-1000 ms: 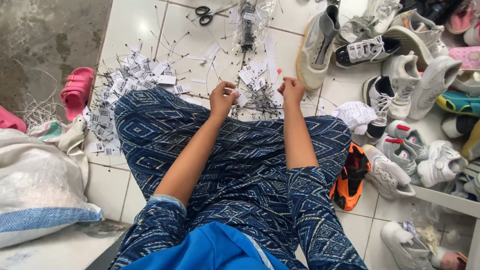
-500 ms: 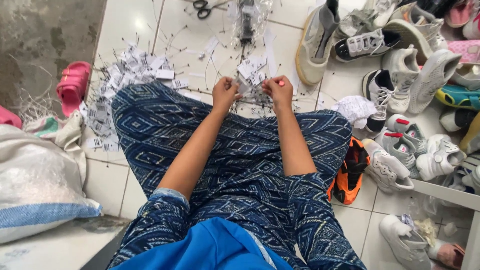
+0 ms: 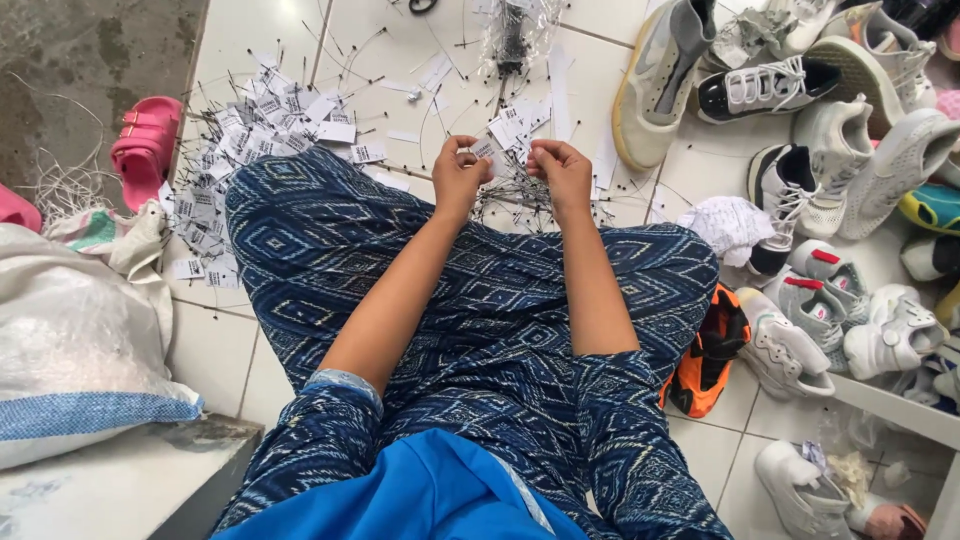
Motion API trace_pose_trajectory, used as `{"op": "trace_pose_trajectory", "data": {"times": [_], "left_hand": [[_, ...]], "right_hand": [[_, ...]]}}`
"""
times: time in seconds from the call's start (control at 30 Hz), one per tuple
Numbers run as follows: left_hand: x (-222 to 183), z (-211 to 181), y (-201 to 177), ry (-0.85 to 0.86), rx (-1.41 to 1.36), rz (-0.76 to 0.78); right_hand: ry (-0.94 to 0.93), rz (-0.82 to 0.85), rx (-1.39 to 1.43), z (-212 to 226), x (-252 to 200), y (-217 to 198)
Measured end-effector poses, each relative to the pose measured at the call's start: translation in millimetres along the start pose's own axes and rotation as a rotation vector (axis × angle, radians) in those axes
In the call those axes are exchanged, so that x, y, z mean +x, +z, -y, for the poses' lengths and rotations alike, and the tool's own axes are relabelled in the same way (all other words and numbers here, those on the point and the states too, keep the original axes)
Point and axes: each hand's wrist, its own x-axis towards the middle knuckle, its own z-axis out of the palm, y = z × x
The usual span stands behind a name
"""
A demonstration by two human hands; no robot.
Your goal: The person is sitting on the floor, separating and organizing small paper tags attached to plastic fasteners, likely for labeling the surrounding shoes.
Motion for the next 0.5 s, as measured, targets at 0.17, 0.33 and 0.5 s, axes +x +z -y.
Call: {"op": "trace_pose_trajectory", "data": {"times": [0.17, 0.33, 0.5], "left_hand": [[9, 16, 1, -0.031, -0.007, 0.002], [23, 31, 1, -0.091, 0.017, 0.026], [12, 17, 5, -0.207, -0.069, 0.097]], "right_hand": [[-0.058, 0.080, -0.190, 9, -2, 4], [-0.169, 0.170, -0.343, 17, -4, 12], [-0.250, 0.182, -0.550, 10, 1, 11]]}}
